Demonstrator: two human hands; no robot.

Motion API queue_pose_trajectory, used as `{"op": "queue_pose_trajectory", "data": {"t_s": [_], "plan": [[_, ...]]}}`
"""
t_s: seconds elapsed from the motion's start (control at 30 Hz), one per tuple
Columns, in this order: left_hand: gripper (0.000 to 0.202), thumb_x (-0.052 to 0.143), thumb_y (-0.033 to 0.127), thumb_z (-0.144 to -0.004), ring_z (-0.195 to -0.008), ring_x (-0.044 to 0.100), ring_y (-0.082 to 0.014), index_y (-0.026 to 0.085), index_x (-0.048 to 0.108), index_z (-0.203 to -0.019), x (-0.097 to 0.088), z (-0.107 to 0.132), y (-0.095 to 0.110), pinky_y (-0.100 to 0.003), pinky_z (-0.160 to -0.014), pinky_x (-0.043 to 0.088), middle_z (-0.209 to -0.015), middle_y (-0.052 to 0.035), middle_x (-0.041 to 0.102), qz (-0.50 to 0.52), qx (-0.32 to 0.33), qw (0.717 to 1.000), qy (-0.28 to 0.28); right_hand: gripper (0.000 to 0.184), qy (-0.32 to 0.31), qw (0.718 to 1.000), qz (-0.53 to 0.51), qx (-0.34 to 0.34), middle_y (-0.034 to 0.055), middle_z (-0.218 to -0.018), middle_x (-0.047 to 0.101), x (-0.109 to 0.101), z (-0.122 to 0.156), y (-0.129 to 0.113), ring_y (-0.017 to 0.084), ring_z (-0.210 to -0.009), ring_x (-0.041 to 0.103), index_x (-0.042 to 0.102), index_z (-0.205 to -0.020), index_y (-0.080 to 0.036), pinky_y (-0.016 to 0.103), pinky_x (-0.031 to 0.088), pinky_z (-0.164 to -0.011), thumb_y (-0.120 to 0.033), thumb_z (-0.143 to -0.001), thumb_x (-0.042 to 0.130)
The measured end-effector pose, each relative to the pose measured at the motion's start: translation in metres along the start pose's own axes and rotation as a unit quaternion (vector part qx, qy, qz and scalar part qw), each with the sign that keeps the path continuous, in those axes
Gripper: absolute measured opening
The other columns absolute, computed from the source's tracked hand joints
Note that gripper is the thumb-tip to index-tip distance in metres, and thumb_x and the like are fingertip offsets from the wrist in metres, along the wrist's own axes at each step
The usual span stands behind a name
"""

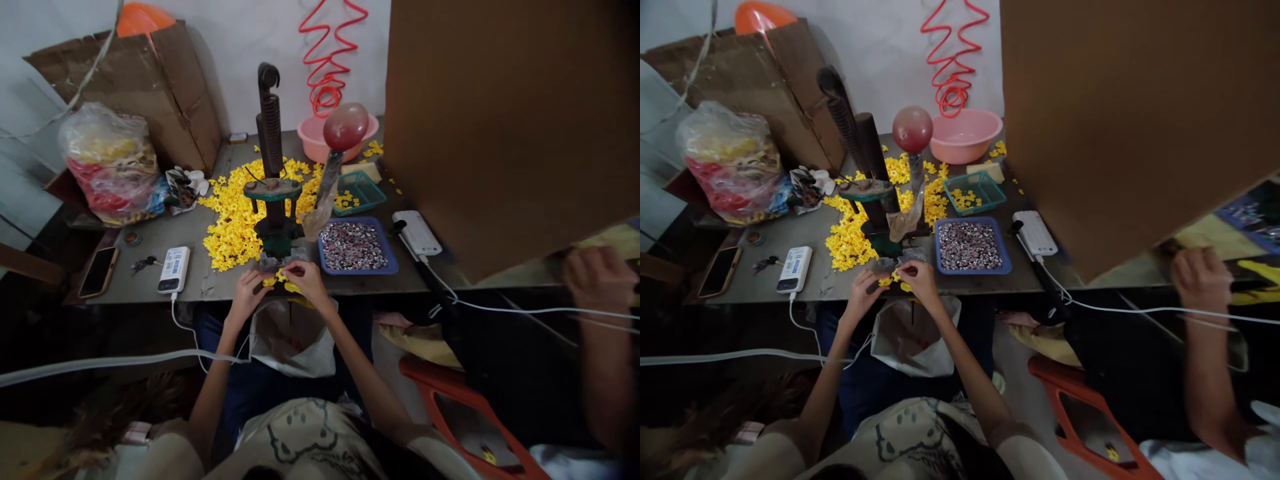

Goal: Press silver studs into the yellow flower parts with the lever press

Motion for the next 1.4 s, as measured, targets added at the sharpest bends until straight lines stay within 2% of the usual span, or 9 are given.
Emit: {"op": "queue_pose_trajectory", "data": {"t_s": [0.2, 0.33, 0.47, 0.6, 0.7, 0.87, 1.03, 1.2, 1.4], "plan": [[0.032, 0.059, 0.039, -0.093, -0.102, 0.061, -0.0230, 0.022, 0.064, -0.119, -0.007, 0.001, -0.025, -0.038, -0.091, 0.048, -0.114, -0.0090, 0.068, 0.036, -0.110, 0.990, 0.082, 0.007, -0.001, 0.998, 0.064, -0.022, 0.0053, -0.077, 0.071, 0.003, 0.000, -0.012, 0.017, -0.072, 0.068, 0.065, -0.071, -0.017, 0.027, 0.054, -0.069, -0.023, -0.072, 0.062], [0.034, 0.054, 0.037, -0.096, -0.103, 0.061, -0.0226, 0.021, 0.060, -0.125, -0.001, -0.002, -0.029, -0.037, -0.091, 0.047, -0.118, -0.0102, 0.067, 0.058, -0.131, 0.982, 0.120, 0.005, 0.015, 0.994, 0.102, -0.037, 0.0042, -0.078, 0.070, 0.002, 0.002, -0.017, 0.016, -0.071, 0.066, 0.065, -0.073, -0.017, 0.027, 0.053, -0.070, -0.020, -0.074, 0.060], [0.026, 0.051, 0.035, -0.097, -0.106, 0.059, -0.0237, 0.021, 0.067, -0.112, 0.007, -0.009, -0.021, -0.041, -0.096, 0.043, -0.112, -0.0083, 0.070, 0.044, -0.112, 0.988, 0.092, 0.006, 0.020, 0.993, 0.106, -0.049, 0.0032, -0.080, 0.070, 0.002, 0.005, -0.022, 0.015, -0.071, 0.066, 0.064, -0.075, -0.018, 0.026, 0.053, -0.070, -0.020, -0.076, 0.058], [0.039, 0.068, 0.036, -0.087, -0.103, 0.056, -0.0251, 0.022, 0.063, -0.123, 0.009, -0.008, -0.020, -0.040, -0.091, 0.045, -0.114, -0.0086, 0.068, 0.033, -0.103, 0.992, 0.067, 0.007, 0.028, 0.992, 0.113, -0.057, 0.0038, -0.081, 0.069, 0.001, 0.007, -0.025, 0.016, -0.073, 0.066, 0.065, -0.075, -0.018, 0.026, 0.053, -0.070, -0.019, -0.075, 0.058], [0.046, 0.073, 0.033, -0.083, -0.095, 0.055, -0.0239, 0.022, 0.063, -0.127, 0.008, -0.005, -0.028, -0.038, -0.085, 0.048, -0.106, -0.0086, 0.068, 0.036, -0.115, 0.990, 0.069, 0.007, 0.030, 0.990, 0.120, -0.061, 0.0040, -0.083, 0.070, 0.001, 0.007, -0.026, 0.016, -0.074, 0.066, 0.066, -0.075, -0.019, 0.026, 0.053, -0.070, -0.019, -0.076, 0.058], [0.042, 0.072, 0.030, -0.083, -0.094, 0.055, -0.0232, 0.023, 0.065, -0.124, 0.008, -0.005, -0.030, -0.037, -0.084, 0.048, -0.104, -0.0081, 0.069, 0.037, -0.121, 0.990, 0.067, 0.009, 0.032, 0.987, 0.142, -0.065, 0.0048, -0.081, 0.069, 0.002, 0.007, -0.028, 0.017, -0.073, 0.065, 0.066, -0.073, -0.019, 0.028, 0.052, -0.070, -0.026, -0.078, 0.062], [0.026, 0.072, 0.034, -0.085, -0.104, 0.058, -0.0241, 0.021, 0.068, -0.108, 0.006, -0.011, -0.020, -0.039, -0.091, 0.044, -0.110, -0.0079, 0.069, 0.058, -0.085, 0.993, 0.066, 0.005, 0.021, 0.984, 0.166, -0.060, 0.0040, -0.080, 0.068, 0.005, 0.004, -0.027, 0.017, -0.072, 0.063, 0.065, -0.073, -0.019, 0.027, 0.049, -0.070, -0.023, -0.076, 0.064], [0.029, 0.075, 0.040, -0.081, -0.094, 0.061, -0.0227, 0.020, 0.067, -0.100, 0.008, -0.012, -0.026, -0.036, -0.083, 0.047, -0.099, -0.0073, 0.068, 0.089, -0.112, 0.988, 0.066, 0.003, 0.017, 0.982, 0.176, -0.062, 0.0034, -0.080, 0.068, 0.006, 0.003, -0.027, 0.017, -0.074, 0.064, 0.065, -0.074, -0.019, 0.028, 0.049, -0.071, -0.019, -0.077, 0.063], [0.034, 0.077, 0.042, -0.078, -0.092, 0.065, -0.0214, 0.018, 0.062, -0.097, 0.016, -0.009, -0.032, -0.034, -0.083, 0.051, -0.097, -0.0076, 0.068, 0.183, -0.151, 0.968, 0.078, 0.005, 0.016, 0.980, 0.184, -0.081, 0.0042, -0.085, 0.069, 0.008, 0.004, -0.030, 0.018, -0.078, 0.064, 0.066, -0.078, -0.020, 0.029, 0.050, -0.074, -0.020, -0.079, 0.061]]}}
Point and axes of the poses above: each hand's wrist, its own z-axis away from the middle knuckle, its own x-axis out of the palm, y = z × x, the point moved 10 cm from there along -z, towards the middle knuckle
